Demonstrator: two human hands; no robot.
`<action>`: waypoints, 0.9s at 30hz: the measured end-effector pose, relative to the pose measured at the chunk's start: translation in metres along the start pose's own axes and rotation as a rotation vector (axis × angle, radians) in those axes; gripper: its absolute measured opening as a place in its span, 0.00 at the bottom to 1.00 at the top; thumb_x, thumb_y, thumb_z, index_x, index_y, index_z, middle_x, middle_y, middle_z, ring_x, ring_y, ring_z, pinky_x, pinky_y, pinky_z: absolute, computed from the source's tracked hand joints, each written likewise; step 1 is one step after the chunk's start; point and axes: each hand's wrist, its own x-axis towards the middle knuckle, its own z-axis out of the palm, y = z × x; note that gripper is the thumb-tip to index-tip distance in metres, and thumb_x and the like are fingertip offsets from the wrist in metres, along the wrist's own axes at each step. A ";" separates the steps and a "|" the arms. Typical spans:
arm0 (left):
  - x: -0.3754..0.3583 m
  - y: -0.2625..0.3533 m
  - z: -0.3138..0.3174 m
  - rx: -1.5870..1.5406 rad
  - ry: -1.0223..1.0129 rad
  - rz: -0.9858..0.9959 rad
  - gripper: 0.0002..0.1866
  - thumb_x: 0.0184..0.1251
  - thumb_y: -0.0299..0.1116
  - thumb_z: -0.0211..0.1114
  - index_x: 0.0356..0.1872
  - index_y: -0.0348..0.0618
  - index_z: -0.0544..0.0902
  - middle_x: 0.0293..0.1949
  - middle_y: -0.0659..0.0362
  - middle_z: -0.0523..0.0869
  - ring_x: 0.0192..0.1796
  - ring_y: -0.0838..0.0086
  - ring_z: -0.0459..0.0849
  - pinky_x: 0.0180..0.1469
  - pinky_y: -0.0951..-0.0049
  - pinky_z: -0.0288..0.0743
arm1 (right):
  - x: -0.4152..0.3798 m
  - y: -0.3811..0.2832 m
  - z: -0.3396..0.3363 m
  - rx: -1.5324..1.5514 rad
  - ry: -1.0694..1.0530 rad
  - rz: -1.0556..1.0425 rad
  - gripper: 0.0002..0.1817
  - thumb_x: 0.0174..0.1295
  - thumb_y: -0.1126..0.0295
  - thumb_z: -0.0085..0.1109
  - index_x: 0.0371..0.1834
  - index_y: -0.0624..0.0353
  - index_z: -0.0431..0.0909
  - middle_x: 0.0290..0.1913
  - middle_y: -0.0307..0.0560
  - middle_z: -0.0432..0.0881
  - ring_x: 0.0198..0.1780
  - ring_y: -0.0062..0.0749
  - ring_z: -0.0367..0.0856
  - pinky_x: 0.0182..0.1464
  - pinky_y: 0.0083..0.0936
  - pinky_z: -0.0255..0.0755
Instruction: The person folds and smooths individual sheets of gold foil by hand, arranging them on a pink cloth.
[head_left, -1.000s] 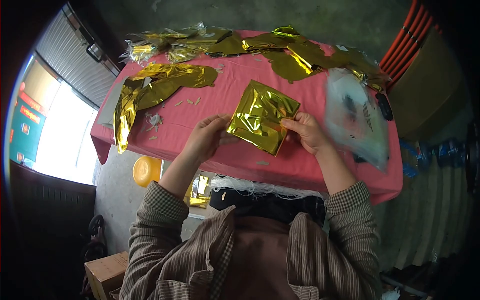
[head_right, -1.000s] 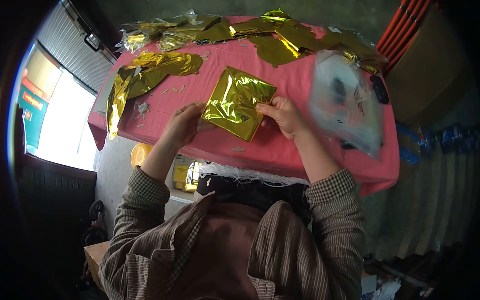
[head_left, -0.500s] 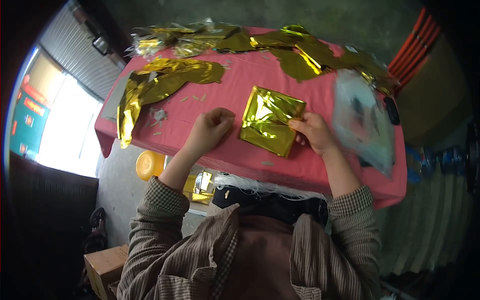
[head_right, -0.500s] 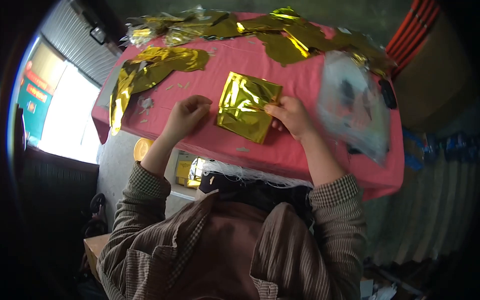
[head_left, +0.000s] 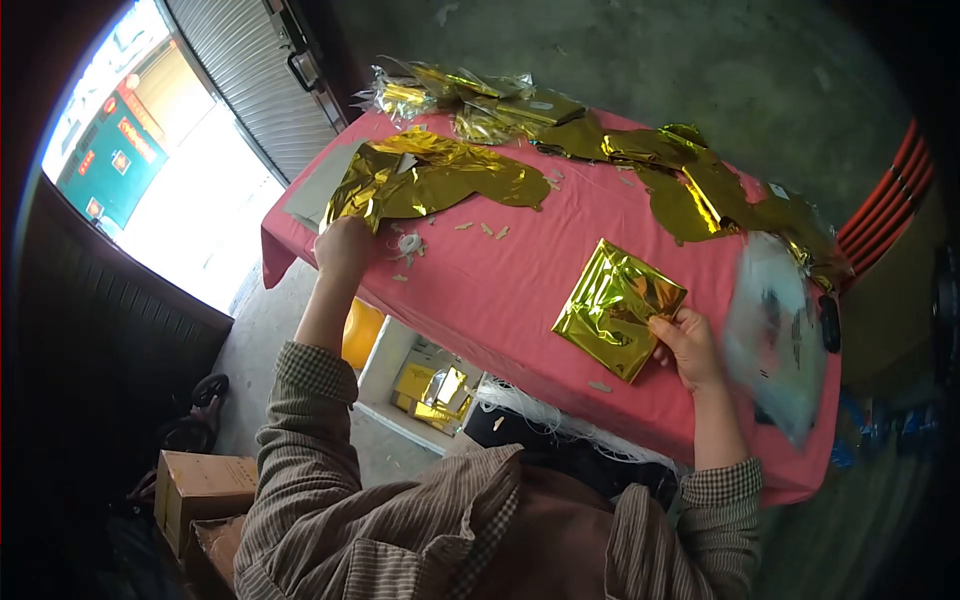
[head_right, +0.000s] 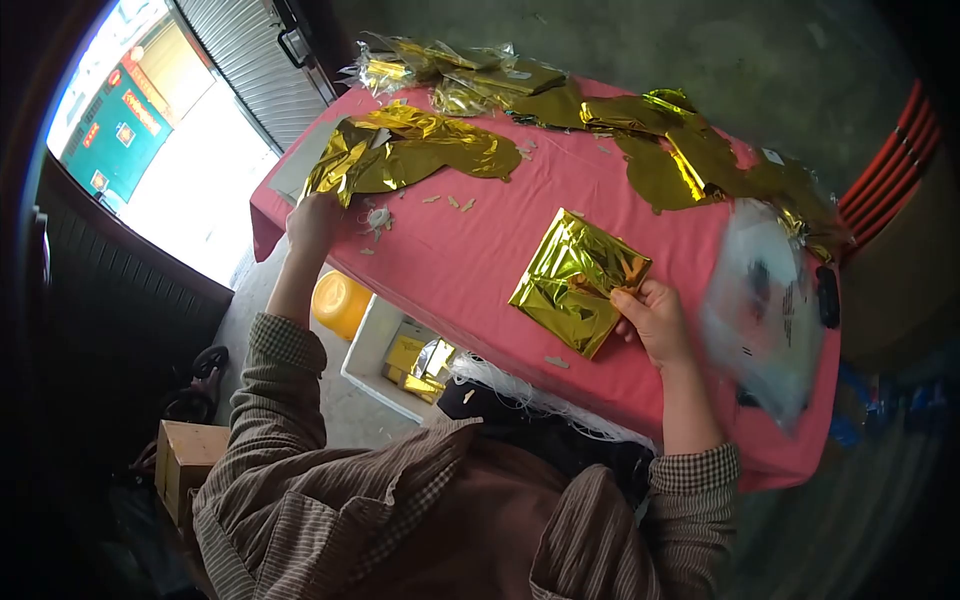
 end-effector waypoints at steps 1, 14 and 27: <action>0.003 0.003 -0.002 -0.001 0.002 0.003 0.19 0.56 0.42 0.60 0.46 0.44 0.77 0.47 0.52 0.80 0.53 0.62 0.78 0.52 0.52 0.70 | 0.000 0.000 0.000 0.000 0.002 -0.002 0.06 0.59 0.67 0.59 0.31 0.57 0.77 0.23 0.36 0.79 0.17 0.14 0.72 0.17 0.10 0.63; 0.063 0.014 0.011 0.137 0.370 0.312 0.10 0.56 0.39 0.60 0.32 0.45 0.82 0.33 0.55 0.84 0.41 0.61 0.83 0.39 0.62 0.77 | -0.001 -0.002 0.000 0.040 0.000 -0.002 0.05 0.60 0.69 0.57 0.32 0.57 0.78 0.25 0.36 0.80 0.18 0.13 0.72 0.18 0.09 0.64; 0.140 0.132 -0.138 -0.875 1.102 0.540 0.10 0.61 0.37 0.59 0.38 0.44 0.83 0.27 0.54 0.84 0.28 0.72 0.83 0.33 0.74 0.74 | -0.001 -0.002 -0.003 -0.031 -0.008 0.048 0.05 0.60 0.68 0.57 0.33 0.58 0.78 0.24 0.34 0.79 0.19 0.14 0.73 0.20 0.11 0.65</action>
